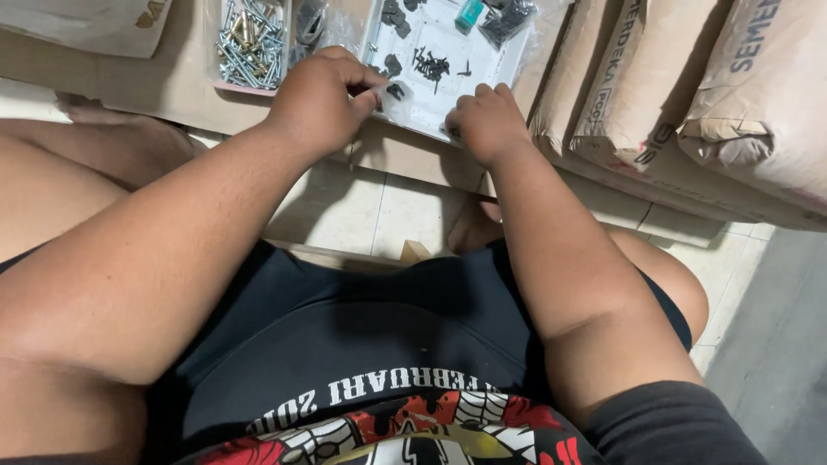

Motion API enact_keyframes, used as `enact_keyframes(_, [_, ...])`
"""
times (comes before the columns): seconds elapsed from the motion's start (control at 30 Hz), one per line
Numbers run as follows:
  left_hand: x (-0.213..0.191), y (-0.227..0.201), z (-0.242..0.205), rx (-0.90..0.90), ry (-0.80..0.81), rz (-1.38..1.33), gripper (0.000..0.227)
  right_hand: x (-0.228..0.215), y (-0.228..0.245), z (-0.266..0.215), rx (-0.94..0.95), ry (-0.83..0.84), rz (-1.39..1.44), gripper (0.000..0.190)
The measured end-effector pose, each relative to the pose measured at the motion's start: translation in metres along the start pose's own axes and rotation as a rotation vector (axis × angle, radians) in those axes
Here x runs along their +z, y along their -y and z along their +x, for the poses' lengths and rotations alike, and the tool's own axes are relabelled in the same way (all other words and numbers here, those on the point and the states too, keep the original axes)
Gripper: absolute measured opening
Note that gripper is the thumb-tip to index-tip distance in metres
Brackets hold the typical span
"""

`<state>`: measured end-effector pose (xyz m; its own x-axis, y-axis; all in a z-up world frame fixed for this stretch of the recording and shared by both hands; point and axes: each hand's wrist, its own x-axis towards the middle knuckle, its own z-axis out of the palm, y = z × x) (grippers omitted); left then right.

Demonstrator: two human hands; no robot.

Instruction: The person sits on the floor and sorts small hardware items, including screws and plastic clips, from a white tray into small plastic bags. They handle the items by hand, picking them up and placing them into the bags, which are then set aside.

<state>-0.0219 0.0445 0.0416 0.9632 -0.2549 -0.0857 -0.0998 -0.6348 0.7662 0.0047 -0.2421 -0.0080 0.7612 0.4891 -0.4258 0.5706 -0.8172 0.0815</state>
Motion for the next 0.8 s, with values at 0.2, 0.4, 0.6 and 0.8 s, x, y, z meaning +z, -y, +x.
enact_keyframes(0.2, [-0.008,0.0,-0.003,-0.02,0.041,-0.009,0.013,-0.005,-0.003,-0.006,0.067,-0.032,0.145,0.03])
enact_keyframes(0.4, [-0.011,-0.002,-0.007,-0.03,0.054,-0.004,0.014,-0.002,-0.018,-0.014,0.155,-0.142,0.232,0.024])
enact_keyframes(0.6, [-0.01,-0.004,-0.009,-0.044,0.073,0.012,0.013,0.0,-0.01,-0.01,0.106,0.006,0.165,0.019])
enact_keyframes(0.8, [-0.01,-0.005,-0.013,-0.043,0.083,0.006,0.014,-0.011,-0.003,-0.011,0.142,0.078,0.097,0.03])
